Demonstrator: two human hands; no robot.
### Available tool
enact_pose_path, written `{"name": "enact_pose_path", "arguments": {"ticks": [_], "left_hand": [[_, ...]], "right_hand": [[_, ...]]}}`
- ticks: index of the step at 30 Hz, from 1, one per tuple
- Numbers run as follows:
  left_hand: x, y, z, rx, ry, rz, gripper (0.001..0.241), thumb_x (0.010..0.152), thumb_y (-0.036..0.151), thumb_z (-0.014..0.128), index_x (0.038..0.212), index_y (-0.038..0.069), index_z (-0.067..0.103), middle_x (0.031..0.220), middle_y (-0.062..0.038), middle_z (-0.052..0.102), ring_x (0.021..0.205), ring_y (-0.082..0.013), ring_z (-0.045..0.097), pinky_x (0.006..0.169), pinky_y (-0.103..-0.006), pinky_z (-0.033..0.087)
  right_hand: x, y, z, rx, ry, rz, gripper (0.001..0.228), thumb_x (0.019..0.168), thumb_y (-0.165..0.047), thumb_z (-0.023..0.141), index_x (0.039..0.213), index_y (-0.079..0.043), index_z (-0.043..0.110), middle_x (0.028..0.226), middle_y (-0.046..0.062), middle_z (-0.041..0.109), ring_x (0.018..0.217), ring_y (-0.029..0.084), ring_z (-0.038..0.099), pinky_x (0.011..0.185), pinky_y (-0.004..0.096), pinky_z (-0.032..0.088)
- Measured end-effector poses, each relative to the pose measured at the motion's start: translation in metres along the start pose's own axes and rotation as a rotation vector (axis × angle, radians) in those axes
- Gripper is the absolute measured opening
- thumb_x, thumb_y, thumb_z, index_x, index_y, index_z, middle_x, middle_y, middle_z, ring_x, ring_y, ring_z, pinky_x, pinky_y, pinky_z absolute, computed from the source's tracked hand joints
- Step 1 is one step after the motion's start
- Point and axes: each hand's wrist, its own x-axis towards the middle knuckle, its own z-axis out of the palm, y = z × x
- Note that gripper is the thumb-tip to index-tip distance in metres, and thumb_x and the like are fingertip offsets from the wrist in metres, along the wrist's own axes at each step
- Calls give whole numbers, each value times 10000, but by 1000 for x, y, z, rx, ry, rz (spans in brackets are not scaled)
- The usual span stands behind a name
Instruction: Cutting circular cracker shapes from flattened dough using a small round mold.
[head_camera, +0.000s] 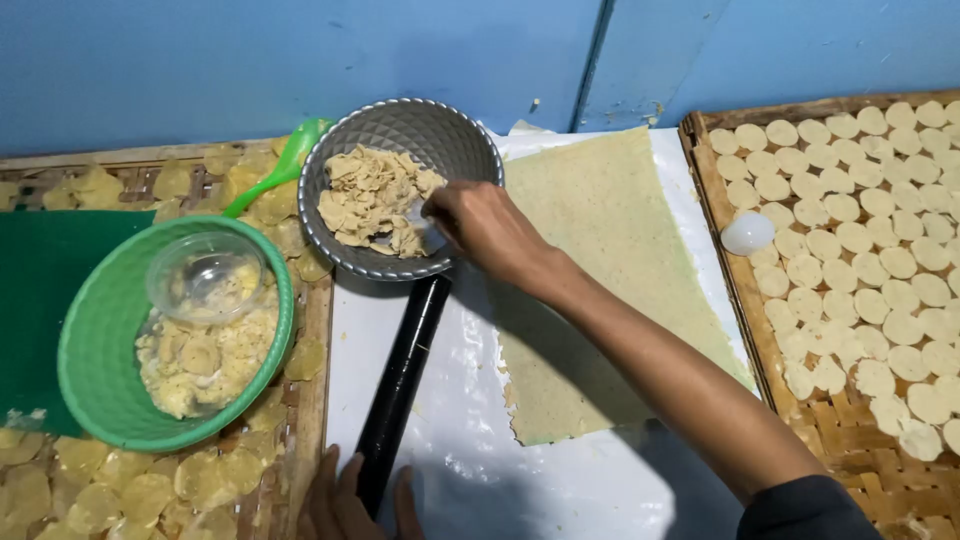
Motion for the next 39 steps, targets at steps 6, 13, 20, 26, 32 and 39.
{"name": "enact_pose_path", "arguments": {"ticks": [6,13,20,26,32,39], "left_hand": [[6,56,3,-422,-134,-48,435,792,218,779,1158,12,665,1160,-157,745,1102,-317,723,969,-434,593],[47,70,11,-484,-446,-48,457,901,155,642,1313,-19,553,1343,-198,654,1218,-331,661,1016,-434,524],[81,79,38,-559,-371,126,457,937,110,632,1333,-83,510,1353,-276,623,1195,-407,656,989,-470,538],[107,91,62,-578,-436,213,485,988,66,483,1420,-144,415,1411,-341,547,1235,-452,603,1015,-496,502],[127,97,92,-451,-278,315,414,956,-57,511,1366,-97,551,1218,-263,663,1126,-388,661,946,-448,523],[139,100,97,-527,-385,295,515,831,-111,582,1345,-85,568,1144,-162,634,969,-292,651,850,-392,547]], "right_hand": [[-4,24,-22,24,542,-140,409,812,208,559,1111,-27,708,1109,143,714,828,203,658,716,243,598],[-18,98,-43,-233,364,32,470,784,178,488,1216,80,645,1279,254,638,1197,417,566,1099,527,421],[-56,89,-41,-352,49,17,213,1000,-81,547,1096,39,694,1051,172,687,918,309,637,834,420,569],[-117,46,-57,-271,-5,-85,291,863,12,572,1118,21,711,1054,150,715,944,292,656,956,424,521],[-165,51,-107,-532,69,290,549,880,-111,654,1421,-45,588,1413,285,530,1337,482,483,1051,560,478],[-203,110,-129,-954,-32,785,496,1079,-426,437,1353,-43,591,1013,247,626,838,374,672,628,481,591]]}}
